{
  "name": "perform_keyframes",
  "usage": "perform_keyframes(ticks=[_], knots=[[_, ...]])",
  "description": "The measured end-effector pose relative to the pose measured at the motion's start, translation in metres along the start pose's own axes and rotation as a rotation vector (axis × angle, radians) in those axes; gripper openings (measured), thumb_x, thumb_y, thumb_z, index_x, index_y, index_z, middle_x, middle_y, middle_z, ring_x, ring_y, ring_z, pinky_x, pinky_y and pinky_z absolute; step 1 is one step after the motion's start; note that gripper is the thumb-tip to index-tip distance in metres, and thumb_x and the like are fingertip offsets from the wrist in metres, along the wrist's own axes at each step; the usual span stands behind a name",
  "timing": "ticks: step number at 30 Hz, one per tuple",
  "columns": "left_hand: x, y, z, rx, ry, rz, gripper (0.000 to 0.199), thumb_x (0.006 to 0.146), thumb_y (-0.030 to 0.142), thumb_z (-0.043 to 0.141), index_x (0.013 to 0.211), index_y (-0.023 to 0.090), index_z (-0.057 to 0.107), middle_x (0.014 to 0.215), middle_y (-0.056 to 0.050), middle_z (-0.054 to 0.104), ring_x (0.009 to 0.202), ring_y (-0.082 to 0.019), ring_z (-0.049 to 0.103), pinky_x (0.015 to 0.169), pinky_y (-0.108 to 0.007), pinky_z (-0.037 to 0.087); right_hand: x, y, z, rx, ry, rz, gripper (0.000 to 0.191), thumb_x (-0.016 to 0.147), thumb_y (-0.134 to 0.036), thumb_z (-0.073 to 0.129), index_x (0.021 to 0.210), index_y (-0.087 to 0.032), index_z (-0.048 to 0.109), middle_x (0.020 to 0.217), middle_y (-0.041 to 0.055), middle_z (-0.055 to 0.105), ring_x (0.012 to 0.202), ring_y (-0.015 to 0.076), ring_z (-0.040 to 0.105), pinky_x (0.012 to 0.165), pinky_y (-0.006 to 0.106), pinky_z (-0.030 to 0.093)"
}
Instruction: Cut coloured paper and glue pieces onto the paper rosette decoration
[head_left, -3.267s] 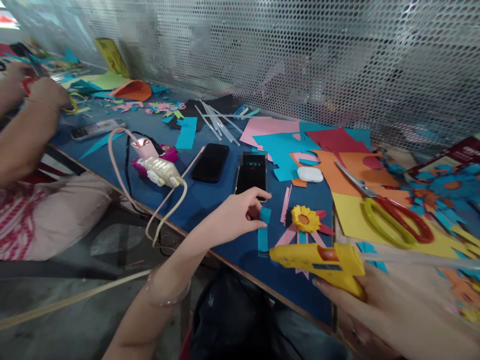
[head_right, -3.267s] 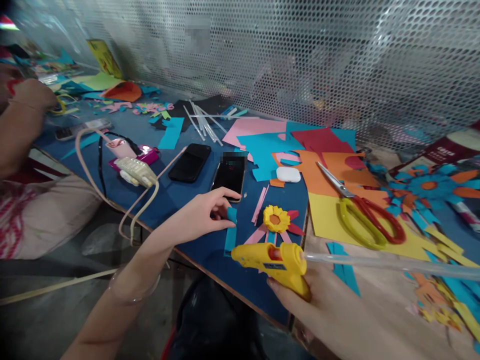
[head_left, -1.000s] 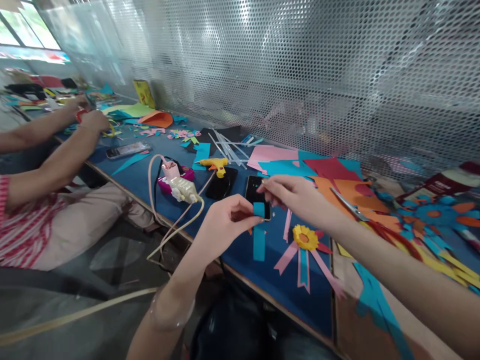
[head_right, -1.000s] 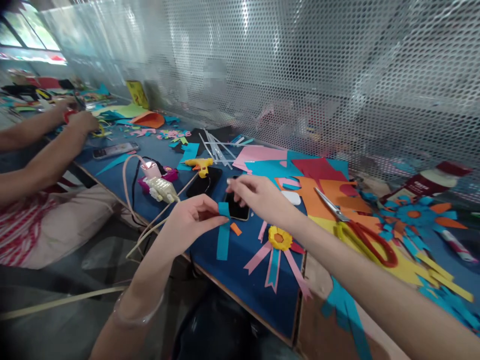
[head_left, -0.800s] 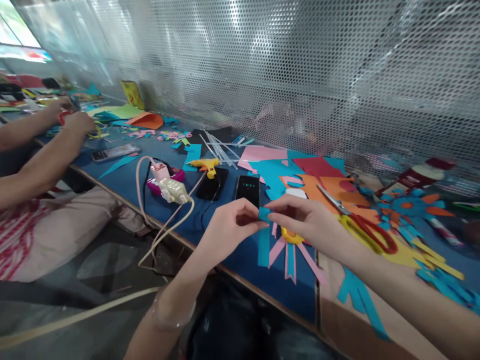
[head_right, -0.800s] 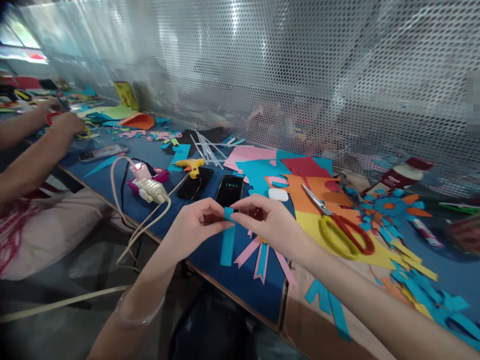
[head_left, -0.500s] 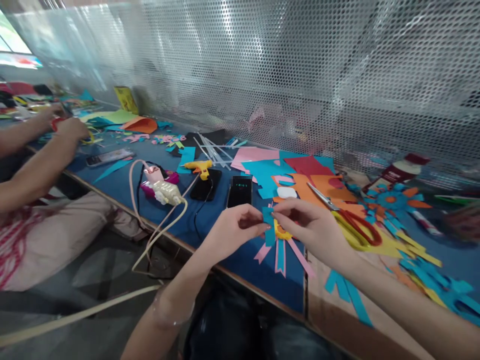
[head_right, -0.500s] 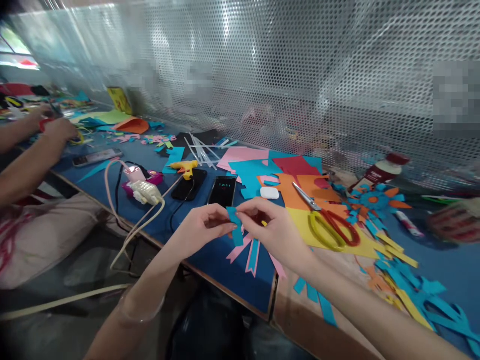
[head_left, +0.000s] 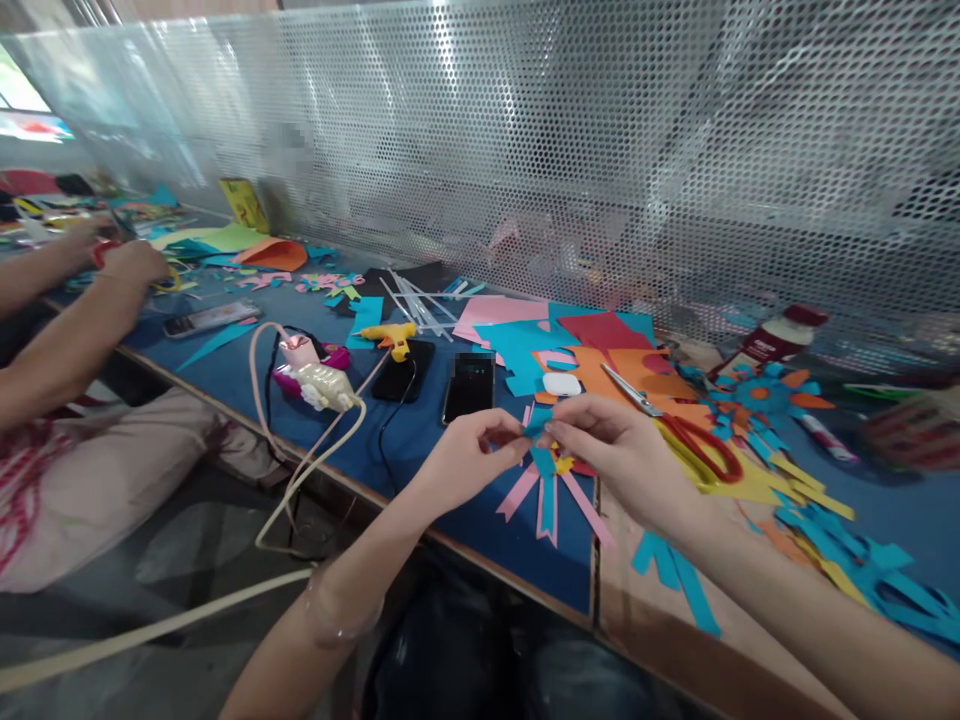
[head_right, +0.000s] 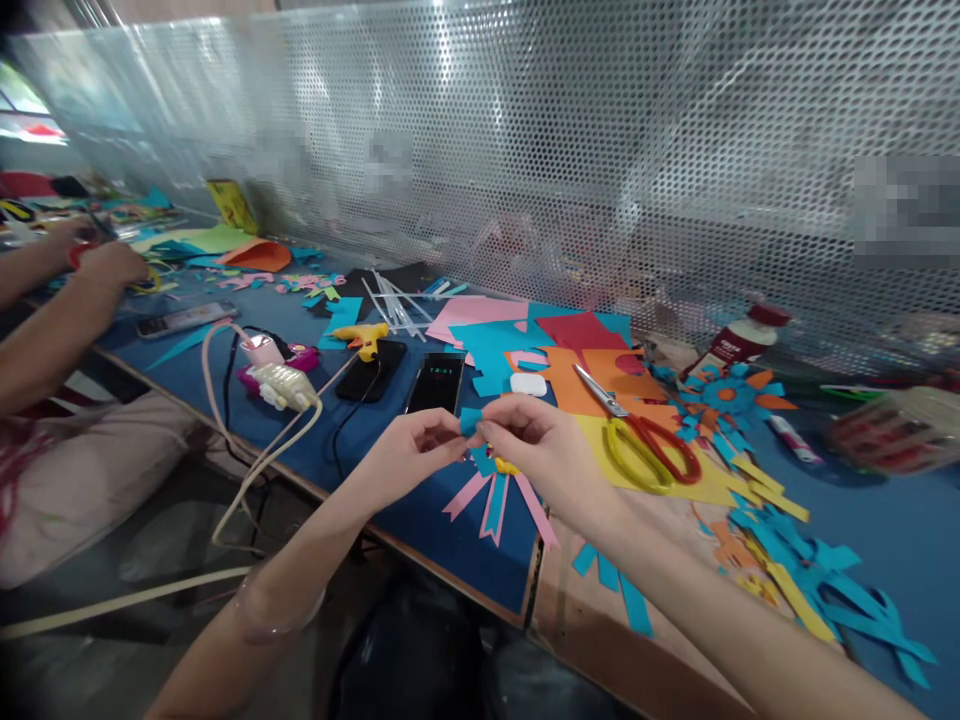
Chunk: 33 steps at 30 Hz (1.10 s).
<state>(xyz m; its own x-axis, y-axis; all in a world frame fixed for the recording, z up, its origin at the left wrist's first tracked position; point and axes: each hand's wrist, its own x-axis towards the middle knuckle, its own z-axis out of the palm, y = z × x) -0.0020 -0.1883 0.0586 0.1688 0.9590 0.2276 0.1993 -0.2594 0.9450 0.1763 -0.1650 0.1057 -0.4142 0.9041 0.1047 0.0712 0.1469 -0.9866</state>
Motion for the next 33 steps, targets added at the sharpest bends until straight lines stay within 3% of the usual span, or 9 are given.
perform_keyframes(ticks=[5, 9, 12, 16, 20, 25, 28, 33], knots=[[0.0, -0.001, 0.003, 0.122, 0.124, 0.022, 0.008, 0.082, 0.025, 0.059, 0.082, 0.017, 0.059, 0.076, 0.0, 0.065, 0.072, -0.013, 0.06, 0.063, -0.024, 0.044, 0.0, 0.0, -0.003, 0.313, 0.01, 0.247, 0.017, 0.074, -0.033, 0.069, 0.074, -0.016, 0.069, 0.077, 0.0044, 0.064, 0.064, 0.0105, 0.051, 0.061, 0.024, 0.045], [-0.002, 0.002, 0.004, 0.201, 0.152, 0.067, 0.002, 0.081, 0.019, 0.057, 0.082, 0.018, 0.057, 0.074, 0.002, 0.063, 0.069, -0.012, 0.058, 0.062, -0.022, 0.042, -0.001, -0.001, -0.006, 0.282, 0.005, 0.279, 0.025, 0.071, -0.036, 0.076, 0.066, -0.014, 0.066, 0.074, 0.0032, 0.06, 0.061, 0.0077, 0.047, 0.055, 0.02, 0.039], [-0.003, 0.006, 0.005, 0.278, 0.174, 0.113, 0.004, 0.082, 0.017, 0.056, 0.084, 0.019, 0.058, 0.076, 0.002, 0.064, 0.071, -0.012, 0.059, 0.066, -0.022, 0.044, 0.001, -0.005, -0.009, 0.228, 0.028, 0.4, 0.034, 0.073, -0.045, 0.073, 0.064, -0.014, 0.06, 0.063, -0.0007, 0.053, 0.051, 0.0051, 0.04, 0.043, 0.018, 0.028], [-0.006, 0.008, 0.007, 0.42, 0.217, 0.174, 0.009, 0.082, 0.017, 0.055, 0.088, 0.021, 0.06, 0.083, 0.0, 0.066, 0.079, -0.015, 0.061, 0.074, -0.026, 0.047, 0.006, -0.008, -0.017, 0.199, -0.126, 0.639, 0.038, 0.076, -0.052, 0.067, 0.067, -0.016, 0.058, 0.048, -0.0073, 0.035, 0.039, 0.0029, 0.02, 0.035, 0.018, 0.008], [-0.01, 0.008, 0.007, 0.521, 0.239, 0.256, 0.014, 0.083, 0.013, 0.053, 0.091, 0.022, 0.062, 0.086, -0.002, 0.067, 0.084, -0.017, 0.061, 0.077, -0.029, 0.047, 0.007, -0.009, -0.024, 0.321, -0.306, 0.754, 0.04, 0.077, -0.047, 0.068, 0.06, -0.017, 0.047, 0.046, -0.0108, 0.023, 0.04, 0.0023, 0.01, 0.035, 0.018, 0.006], [-0.011, 0.009, 0.005, 0.463, 0.21, 0.221, 0.014, 0.083, 0.014, 0.055, 0.091, 0.022, 0.063, 0.087, -0.001, 0.069, 0.082, -0.016, 0.062, 0.076, -0.028, 0.048, -0.001, -0.01, -0.026, 0.297, -0.367, 0.67, 0.04, 0.07, -0.03, 0.078, 0.061, -0.018, 0.041, 0.051, -0.0112, 0.022, 0.043, 0.0025, 0.01, 0.037, 0.019, 0.005], [-0.008, 0.008, 0.004, 0.319, 0.165, 0.139, 0.012, 0.082, 0.017, 0.058, 0.091, 0.021, 0.064, 0.087, -0.001, 0.07, 0.081, -0.016, 0.064, 0.073, -0.027, 0.048, -0.006, -0.005, -0.024, 0.207, -0.281, 0.551, 0.03, 0.066, -0.031, 0.081, 0.072, -0.017, 0.056, 0.053, -0.0102, 0.03, 0.045, 0.0026, 0.017, 0.039, 0.02, 0.009], [-0.003, 0.0, 0.003, 0.054, 0.086, 0.002, 0.014, 0.08, 0.026, 0.064, 0.091, 0.016, 0.064, 0.086, -0.003, 0.069, 0.078, -0.015, 0.065, 0.07, -0.025, 0.051, -0.01, 0.009, -0.017, 0.024, -0.097, 0.395, 0.031, 0.065, -0.041, 0.08, 0.08, -0.017, 0.067, 0.06, -0.0046, 0.047, 0.047, 0.0036, 0.029, 0.042, 0.021, 0.015]])
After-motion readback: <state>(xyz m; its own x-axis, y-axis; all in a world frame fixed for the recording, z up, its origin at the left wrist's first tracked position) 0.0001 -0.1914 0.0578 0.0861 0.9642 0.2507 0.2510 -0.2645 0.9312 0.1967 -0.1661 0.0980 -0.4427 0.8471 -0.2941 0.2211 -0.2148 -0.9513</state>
